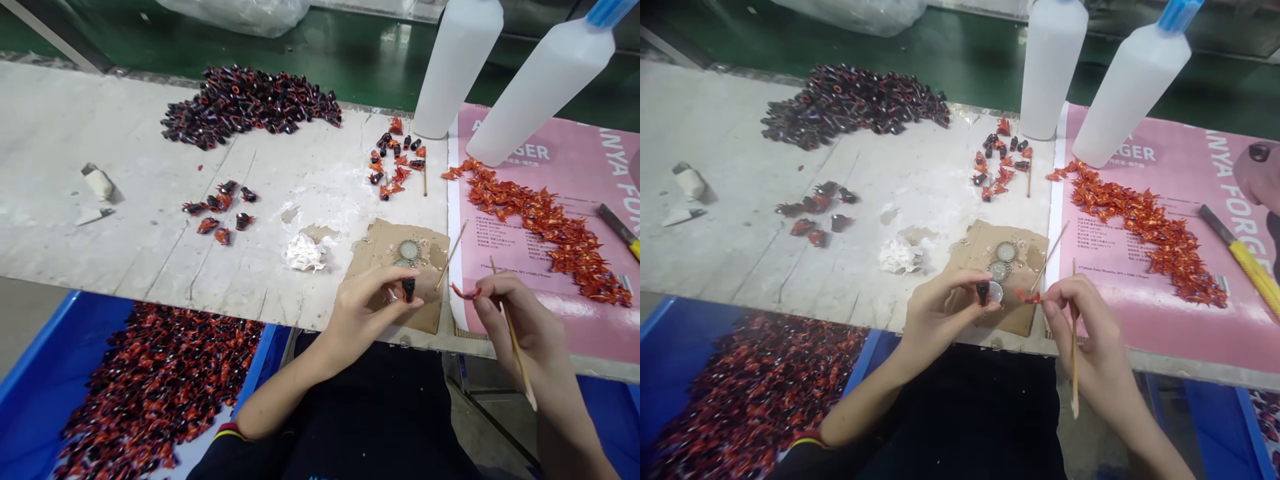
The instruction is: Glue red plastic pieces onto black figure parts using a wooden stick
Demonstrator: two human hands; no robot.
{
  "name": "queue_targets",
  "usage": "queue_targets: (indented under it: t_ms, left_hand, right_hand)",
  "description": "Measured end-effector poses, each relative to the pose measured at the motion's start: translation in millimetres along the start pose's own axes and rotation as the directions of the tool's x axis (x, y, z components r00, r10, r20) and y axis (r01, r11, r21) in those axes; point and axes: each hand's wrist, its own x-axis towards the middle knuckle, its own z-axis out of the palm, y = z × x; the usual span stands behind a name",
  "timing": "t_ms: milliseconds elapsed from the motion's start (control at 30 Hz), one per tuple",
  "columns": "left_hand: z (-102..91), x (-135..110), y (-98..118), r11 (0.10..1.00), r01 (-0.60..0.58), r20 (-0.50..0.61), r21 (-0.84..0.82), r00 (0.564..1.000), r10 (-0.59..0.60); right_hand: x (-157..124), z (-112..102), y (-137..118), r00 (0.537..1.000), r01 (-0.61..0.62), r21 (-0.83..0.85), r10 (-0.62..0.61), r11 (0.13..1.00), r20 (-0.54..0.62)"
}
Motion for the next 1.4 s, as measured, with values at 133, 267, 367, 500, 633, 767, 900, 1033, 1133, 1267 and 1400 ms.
queue_targets:
  t_ms: [133,267,367,500,633,767,900,1033,1133,1267,1400]
  left_hand:
    - [1.6,3,-2,0.984,-0.152,0.009,0.092,0.988,0.152]
    - [1.0,3,2,0.964,-0.208,0.010,0.164,0.978,0.209]
    - [0.5,3,6,0.960,-0.210,-0.001,0.186,0.977,0.214]
    - [0.2,3,7,0.933,-0.254,0.013,0.254,0.966,0.259]
    - [-0.1,3,5,0.907,-0.286,0.020,0.309,0.955,0.295]
    - [-2.2,1,6,0.900,-0.330,0.065,0.284,0.943,0.326]
    - [-5.5,-1,10,0.899,-0.352,0.127,0.261,0.936,0.329]
    - [-6.6,-1,14,0.916,-0.332,0.127,0.226,0.942,0.311]
    - [-5.6,0,15,0.942,-0.297,0.127,0.156,0.952,0.279]
    - [-2.7,2,13,0.954,-0.278,0.067,0.112,0.960,0.272]
    - [-0.4,2,10,0.962,-0.261,0.025,0.081,0.965,0.260]
  right_hand:
    - [-5,10,-15,0.996,-0.017,0.083,0.010,0.996,0.084]
    - [-2,12,-20,0.987,-0.080,0.125,0.061,0.989,0.151]
    - [-1,18,-22,0.984,-0.109,0.190,0.078,0.976,0.162]
    - [1,31,-22,0.987,-0.126,0.265,0.092,0.956,0.135]
    - [2,41,-20,0.992,-0.122,0.307,0.102,0.944,0.079]
    - [1,46,-19,0.992,-0.130,0.333,0.121,0.934,0.046]
    - [-2,49,-18,0.989,-0.146,0.365,0.145,0.920,0.031]
    - [-4,52,-18,0.985,-0.157,0.367,0.173,0.917,-0.012]
    - [-5,54,-19,0.987,-0.129,0.352,0.155,0.927,-0.048]
    - [-5,58,-18,0.991,-0.085,0.303,0.113,0.949,-0.078]
    - [-5,62,-17,0.990,-0.066,0.250,0.094,0.966,-0.102]
